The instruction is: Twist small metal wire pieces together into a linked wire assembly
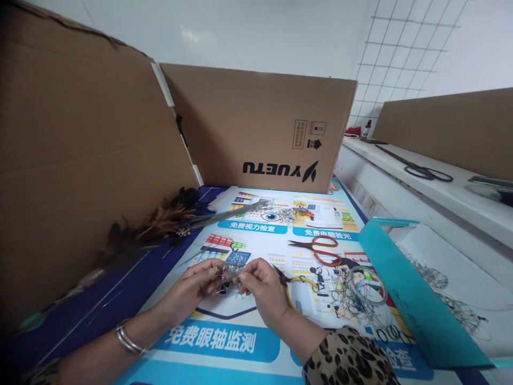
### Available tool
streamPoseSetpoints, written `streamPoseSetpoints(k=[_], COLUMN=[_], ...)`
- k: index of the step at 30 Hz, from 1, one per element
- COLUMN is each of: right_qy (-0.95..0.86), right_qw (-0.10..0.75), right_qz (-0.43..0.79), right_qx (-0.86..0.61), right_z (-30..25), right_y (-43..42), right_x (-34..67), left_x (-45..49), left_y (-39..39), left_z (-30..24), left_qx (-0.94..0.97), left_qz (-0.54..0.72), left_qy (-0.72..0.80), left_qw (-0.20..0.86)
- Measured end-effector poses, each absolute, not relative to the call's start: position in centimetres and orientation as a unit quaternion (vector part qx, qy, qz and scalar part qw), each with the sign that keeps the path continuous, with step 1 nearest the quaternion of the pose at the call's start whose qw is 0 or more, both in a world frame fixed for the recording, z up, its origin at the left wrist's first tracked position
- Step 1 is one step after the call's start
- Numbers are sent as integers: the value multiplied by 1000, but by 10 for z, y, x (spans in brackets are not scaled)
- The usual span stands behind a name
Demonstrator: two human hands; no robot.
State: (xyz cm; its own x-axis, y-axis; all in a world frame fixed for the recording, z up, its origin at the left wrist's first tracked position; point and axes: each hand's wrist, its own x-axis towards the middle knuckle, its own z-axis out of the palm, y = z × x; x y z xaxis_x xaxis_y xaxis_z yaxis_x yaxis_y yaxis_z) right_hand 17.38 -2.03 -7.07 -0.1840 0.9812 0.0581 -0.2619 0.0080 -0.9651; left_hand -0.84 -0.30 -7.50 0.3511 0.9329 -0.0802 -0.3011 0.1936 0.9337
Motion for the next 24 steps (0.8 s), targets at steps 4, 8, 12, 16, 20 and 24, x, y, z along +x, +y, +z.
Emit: streamPoseSetpoints(k=[4, 8, 12, 16, 20, 24], right_qy=[-487, -485, -480, -479, -473, -474], right_qw=[522, 521, 522, 526, 528, 529], right_qz=[594, 596, 600, 599, 601, 600], right_qx=[-371, -373, -371, -368, -369, -368], right_z=[-72, -72, -72, -72, -71, -71], right_y=[-20, -20, -20, -20, -20, -20], right_x=[174, 174, 174, 174, 173, 173], left_x=[-8, -9, -9, -9, -8, -8], left_y=[-3, -3, -3, -4, -4, -3], left_z=[-76, -76, -76, -74, -72, -71], left_qx=[439, 440, 444, 442, 452, 449], left_qz=[453, 450, 446, 445, 450, 453], left_qy=[348, 346, 346, 352, 350, 352], left_qw=[694, 696, 696, 695, 686, 686])
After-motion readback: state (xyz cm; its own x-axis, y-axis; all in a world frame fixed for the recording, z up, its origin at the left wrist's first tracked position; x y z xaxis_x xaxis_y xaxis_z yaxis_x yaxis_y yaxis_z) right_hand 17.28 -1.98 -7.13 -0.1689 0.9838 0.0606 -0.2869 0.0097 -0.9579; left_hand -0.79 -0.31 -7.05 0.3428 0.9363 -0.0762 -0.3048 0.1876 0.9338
